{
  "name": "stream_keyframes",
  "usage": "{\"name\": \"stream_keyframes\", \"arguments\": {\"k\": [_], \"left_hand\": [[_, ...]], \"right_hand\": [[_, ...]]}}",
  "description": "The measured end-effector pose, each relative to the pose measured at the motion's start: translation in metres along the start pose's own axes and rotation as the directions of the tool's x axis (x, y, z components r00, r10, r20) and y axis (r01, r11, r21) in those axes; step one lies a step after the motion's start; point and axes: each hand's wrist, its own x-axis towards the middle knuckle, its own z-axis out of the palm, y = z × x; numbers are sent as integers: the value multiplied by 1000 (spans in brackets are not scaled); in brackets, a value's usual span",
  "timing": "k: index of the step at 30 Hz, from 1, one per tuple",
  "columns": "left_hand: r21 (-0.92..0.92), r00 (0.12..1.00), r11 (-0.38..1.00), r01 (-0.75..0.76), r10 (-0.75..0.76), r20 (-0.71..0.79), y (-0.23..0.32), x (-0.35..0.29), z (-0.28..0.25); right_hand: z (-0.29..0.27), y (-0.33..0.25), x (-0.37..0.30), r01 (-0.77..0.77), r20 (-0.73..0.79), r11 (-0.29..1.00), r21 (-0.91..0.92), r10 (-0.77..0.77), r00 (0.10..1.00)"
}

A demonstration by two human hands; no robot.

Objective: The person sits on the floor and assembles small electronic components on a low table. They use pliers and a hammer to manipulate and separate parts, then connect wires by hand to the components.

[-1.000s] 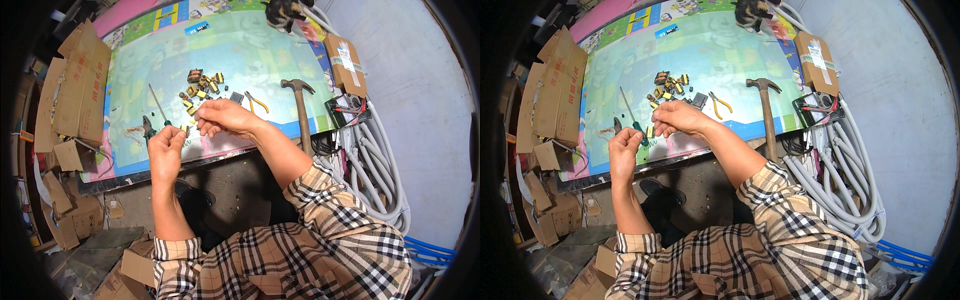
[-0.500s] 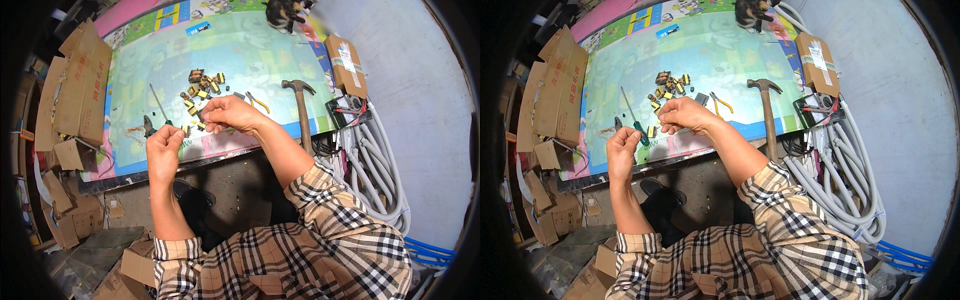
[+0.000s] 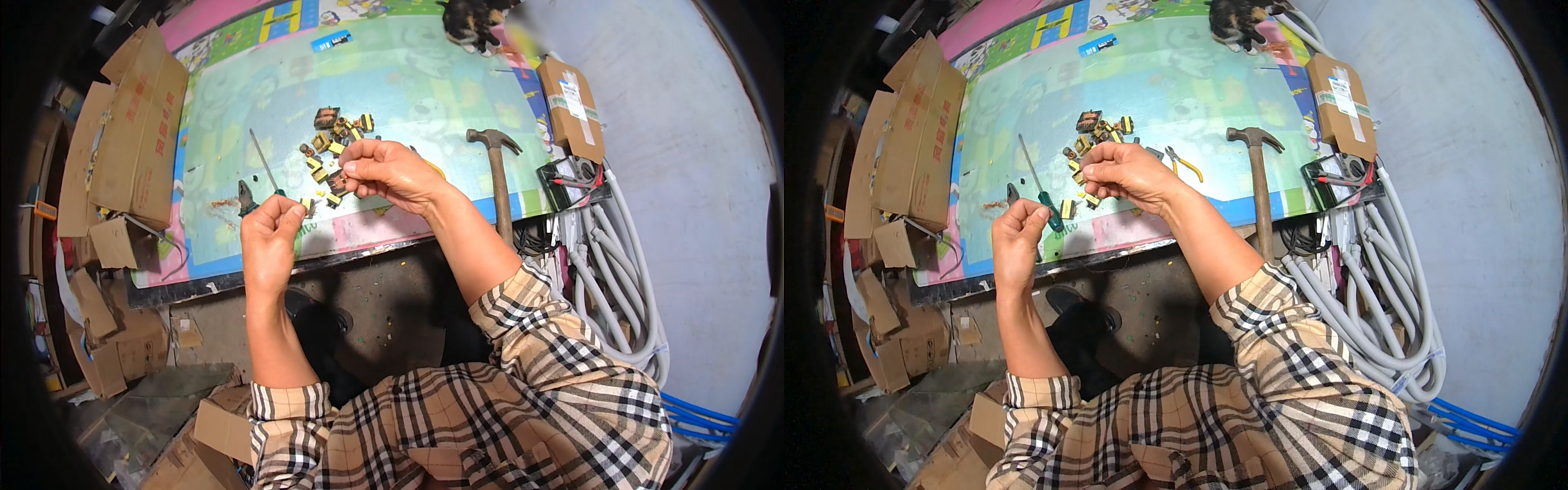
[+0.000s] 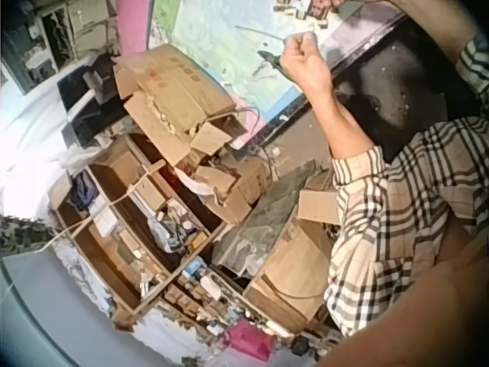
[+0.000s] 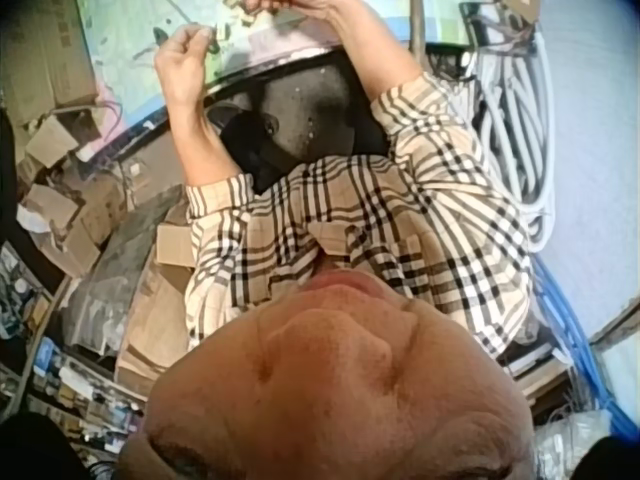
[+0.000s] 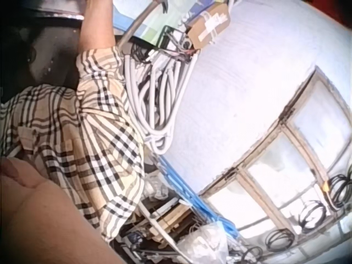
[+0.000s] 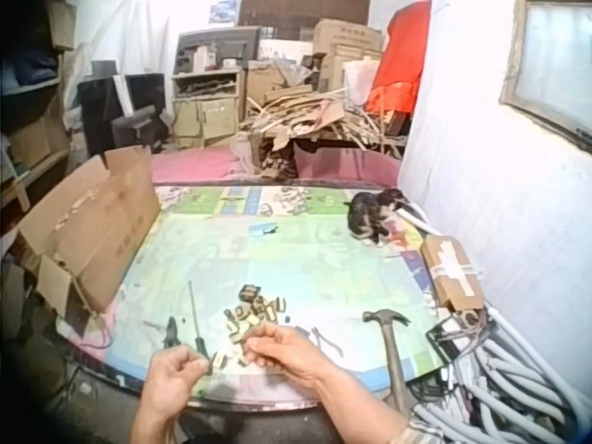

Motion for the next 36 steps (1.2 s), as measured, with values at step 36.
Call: {"name": "stream_keyframes", "arguments": {"k": [36], "left_hand": [[208,995,975,-78,91,-51,0,-7,37]], "right_hand": [[25,19,3,-8,54,995,103,3,999]]}}
